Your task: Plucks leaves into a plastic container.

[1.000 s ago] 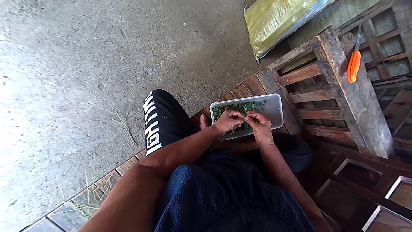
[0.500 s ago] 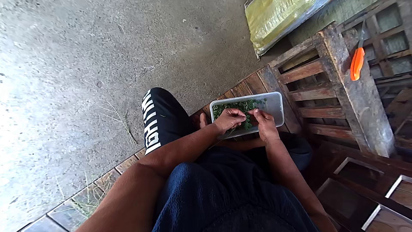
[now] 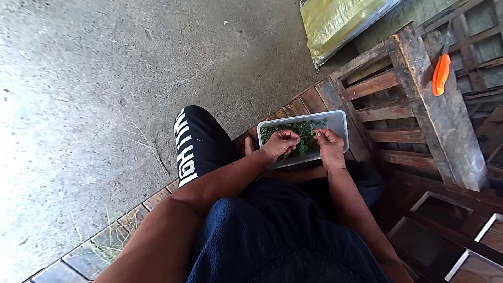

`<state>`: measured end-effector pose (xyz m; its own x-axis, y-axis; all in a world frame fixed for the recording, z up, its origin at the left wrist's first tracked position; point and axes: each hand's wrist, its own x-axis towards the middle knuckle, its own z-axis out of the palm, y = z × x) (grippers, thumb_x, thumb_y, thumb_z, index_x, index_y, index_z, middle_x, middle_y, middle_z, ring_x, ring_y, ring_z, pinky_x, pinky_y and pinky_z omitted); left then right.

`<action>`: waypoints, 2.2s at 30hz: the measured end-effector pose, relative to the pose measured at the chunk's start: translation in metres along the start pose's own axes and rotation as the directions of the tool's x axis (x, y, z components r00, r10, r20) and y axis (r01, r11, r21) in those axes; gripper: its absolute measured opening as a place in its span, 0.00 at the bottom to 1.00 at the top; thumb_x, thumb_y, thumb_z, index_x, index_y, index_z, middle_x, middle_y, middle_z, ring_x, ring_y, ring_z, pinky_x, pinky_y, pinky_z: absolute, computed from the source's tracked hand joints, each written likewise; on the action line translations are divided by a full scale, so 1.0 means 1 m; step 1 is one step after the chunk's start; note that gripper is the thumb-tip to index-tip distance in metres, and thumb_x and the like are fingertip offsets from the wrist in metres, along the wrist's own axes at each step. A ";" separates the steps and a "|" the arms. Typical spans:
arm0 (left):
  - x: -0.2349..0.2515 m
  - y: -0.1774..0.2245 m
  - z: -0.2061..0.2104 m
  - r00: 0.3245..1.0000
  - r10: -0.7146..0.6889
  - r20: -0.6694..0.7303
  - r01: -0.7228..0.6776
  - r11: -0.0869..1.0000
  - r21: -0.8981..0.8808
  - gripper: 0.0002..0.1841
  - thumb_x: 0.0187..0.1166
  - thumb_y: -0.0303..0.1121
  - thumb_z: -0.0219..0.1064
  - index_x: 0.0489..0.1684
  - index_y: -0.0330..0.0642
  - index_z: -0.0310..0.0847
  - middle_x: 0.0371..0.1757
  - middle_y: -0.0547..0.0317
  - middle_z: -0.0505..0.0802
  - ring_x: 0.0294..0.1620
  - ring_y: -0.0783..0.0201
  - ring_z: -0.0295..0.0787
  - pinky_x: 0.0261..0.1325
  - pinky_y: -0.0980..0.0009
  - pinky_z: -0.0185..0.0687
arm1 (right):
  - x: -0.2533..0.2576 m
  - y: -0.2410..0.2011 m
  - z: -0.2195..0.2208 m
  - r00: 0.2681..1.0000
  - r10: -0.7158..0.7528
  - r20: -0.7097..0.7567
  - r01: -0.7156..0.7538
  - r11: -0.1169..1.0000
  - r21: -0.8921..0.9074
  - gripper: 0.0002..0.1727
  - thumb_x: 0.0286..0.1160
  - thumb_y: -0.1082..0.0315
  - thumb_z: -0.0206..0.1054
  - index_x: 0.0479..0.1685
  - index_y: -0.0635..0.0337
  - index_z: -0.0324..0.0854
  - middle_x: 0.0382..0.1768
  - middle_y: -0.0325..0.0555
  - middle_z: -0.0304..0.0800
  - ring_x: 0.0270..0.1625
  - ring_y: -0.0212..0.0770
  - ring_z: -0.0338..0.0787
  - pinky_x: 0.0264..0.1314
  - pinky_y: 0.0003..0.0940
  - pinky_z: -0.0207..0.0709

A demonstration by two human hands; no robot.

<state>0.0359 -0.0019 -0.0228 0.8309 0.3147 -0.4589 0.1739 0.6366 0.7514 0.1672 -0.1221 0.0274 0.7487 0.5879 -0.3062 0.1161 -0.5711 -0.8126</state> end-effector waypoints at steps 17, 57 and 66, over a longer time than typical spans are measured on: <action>-0.001 0.003 0.000 0.995 0.067 0.071 -0.081 0.972 0.221 0.03 0.80 0.22 0.69 0.41 0.31 0.85 0.28 0.62 0.86 0.22 0.78 0.75 0.27 0.83 0.71 | -0.003 -0.013 -0.002 0.976 -0.084 0.199 0.115 0.983 -0.146 0.04 0.80 0.78 0.65 0.41 0.69 0.84 0.49 0.51 0.89 0.51 0.34 0.86 0.58 0.32 0.78; -0.001 0.004 0.001 0.992 -0.105 0.073 0.114 0.984 -0.135 0.07 0.87 0.25 0.58 0.40 0.41 0.82 0.35 0.64 0.89 0.25 0.76 0.78 0.29 0.81 0.74 | -0.014 -0.014 -0.006 0.987 0.074 0.142 -0.062 0.994 -0.091 0.12 0.87 0.70 0.62 0.60 0.68 0.81 0.55 0.54 0.87 0.48 0.36 0.85 0.56 0.35 0.79; 0.000 0.001 -0.001 0.990 -0.056 0.131 0.053 0.998 0.027 0.09 0.84 0.21 0.60 0.52 0.34 0.86 0.36 0.58 0.92 0.20 0.77 0.75 0.22 0.83 0.69 | -0.011 0.000 0.002 0.996 0.063 0.066 -0.081 0.942 0.325 0.08 0.75 0.83 0.67 0.44 0.61 0.80 0.32 0.38 0.90 0.30 0.28 0.88 0.35 0.23 0.85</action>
<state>0.0361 -0.0009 -0.0229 0.8821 0.1834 -0.4340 0.2317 0.6331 0.7386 0.1572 -0.1270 0.0299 0.7099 0.5873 -0.3887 -0.1634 -0.3995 -0.9021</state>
